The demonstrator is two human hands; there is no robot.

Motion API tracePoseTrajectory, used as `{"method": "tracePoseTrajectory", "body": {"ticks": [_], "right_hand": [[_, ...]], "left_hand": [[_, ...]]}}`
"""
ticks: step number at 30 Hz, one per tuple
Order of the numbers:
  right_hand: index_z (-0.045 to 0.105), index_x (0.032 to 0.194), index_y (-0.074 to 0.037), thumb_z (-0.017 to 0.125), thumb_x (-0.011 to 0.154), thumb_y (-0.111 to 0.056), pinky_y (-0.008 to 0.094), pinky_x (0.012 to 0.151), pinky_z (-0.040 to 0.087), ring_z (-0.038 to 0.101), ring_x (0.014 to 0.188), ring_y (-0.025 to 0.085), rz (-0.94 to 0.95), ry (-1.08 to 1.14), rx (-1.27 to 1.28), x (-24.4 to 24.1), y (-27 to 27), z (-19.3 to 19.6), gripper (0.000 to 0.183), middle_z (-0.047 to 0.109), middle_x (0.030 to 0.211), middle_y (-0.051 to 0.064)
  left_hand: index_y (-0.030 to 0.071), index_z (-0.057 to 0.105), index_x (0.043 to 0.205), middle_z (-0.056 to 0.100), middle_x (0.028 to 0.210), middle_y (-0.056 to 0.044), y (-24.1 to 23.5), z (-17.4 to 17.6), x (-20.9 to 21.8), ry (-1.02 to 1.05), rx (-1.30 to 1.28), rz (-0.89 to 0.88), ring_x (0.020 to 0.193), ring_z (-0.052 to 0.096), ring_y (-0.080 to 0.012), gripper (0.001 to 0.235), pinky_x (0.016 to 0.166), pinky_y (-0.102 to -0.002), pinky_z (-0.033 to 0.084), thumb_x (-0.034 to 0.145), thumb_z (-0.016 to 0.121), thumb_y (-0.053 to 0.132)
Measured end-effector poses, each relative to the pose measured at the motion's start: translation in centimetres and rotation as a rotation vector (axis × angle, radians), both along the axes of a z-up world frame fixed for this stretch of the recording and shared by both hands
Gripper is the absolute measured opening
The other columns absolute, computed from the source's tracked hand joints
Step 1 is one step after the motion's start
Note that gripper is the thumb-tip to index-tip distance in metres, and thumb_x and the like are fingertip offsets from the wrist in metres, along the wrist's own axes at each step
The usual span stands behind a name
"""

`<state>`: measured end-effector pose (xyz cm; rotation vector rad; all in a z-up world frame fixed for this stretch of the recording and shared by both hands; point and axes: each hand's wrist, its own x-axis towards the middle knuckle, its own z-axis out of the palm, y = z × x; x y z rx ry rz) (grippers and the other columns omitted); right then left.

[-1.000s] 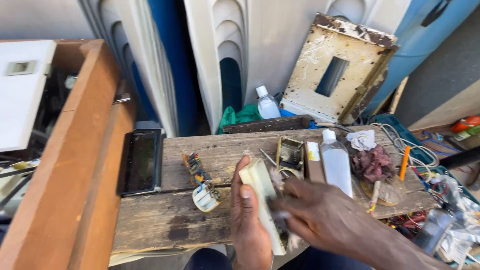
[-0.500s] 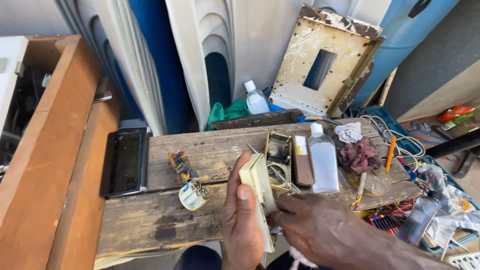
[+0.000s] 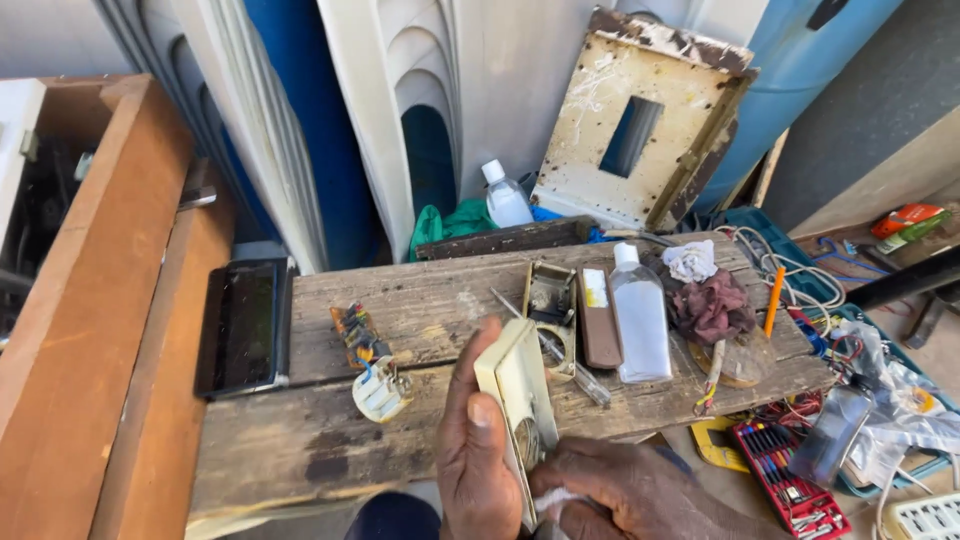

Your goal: Cleaning electronic components and their plastic casings using a cloth and cleaning solution on a workbench.

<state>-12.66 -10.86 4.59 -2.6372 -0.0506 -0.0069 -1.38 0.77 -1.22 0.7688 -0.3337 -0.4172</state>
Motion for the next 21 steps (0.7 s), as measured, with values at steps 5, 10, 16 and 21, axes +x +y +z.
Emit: {"method": "tracePoseTrajectory", "body": {"ticks": [5,10,16,21], "right_hand": [[0.072,0.127,-0.028,0.073,0.089,-0.029,0.049,0.058,0.057,0.07,0.075,0.028,-0.014,-0.114,-0.479,-0.7,-0.4,-3.3,0.038,0.062,0.091,0.0],[0.081,0.09,-0.026,0.063,0.099,-0.032,0.026,0.084,0.055,0.078,0.092,0.006,-0.325,0.288,0.439,0.9,2.9,3.1,0.021,0.086,0.092,-0.008],[0.096,0.088,-0.013,0.076,0.088,-0.011,0.025,0.07,0.059,0.081,0.077,0.008,-0.577,0.388,0.634,-1.6,-2.1,-1.1,0.021,0.095,0.078,-0.002],[0.076,0.122,0.001,0.063,0.105,-0.005,0.044,0.063,0.038,0.055,0.072,0.036,-1.098,0.308,1.301,-1.2,-3.3,1.6,0.022,0.066,0.091,0.022]], "left_hand": [[0.0,0.054,0.152,0.056,0.158,-0.02,0.2,0.4,0.3,-0.155,-0.049,-0.009,0.141,0.059,-0.0334,0.066,0.111,-0.045,0.054,0.109,0.054,0.049],[0.018,0.066,0.148,0.067,0.158,-0.009,1.4,1.5,-0.7,0.032,0.288,-0.056,0.129,0.073,-0.025,0.078,0.083,-0.042,0.063,0.088,0.06,0.066],[0.001,0.062,0.146,0.063,0.139,-0.018,0.5,2.6,0.1,-0.465,0.083,0.066,0.121,0.066,-0.027,0.067,0.092,-0.039,0.057,0.113,0.047,0.058],[0.005,0.059,0.149,0.057,0.159,-0.015,0.7,1.3,0.8,-0.31,0.152,0.109,0.152,0.051,-0.0327,0.072,0.121,-0.051,0.046,0.107,0.048,0.063]]}}
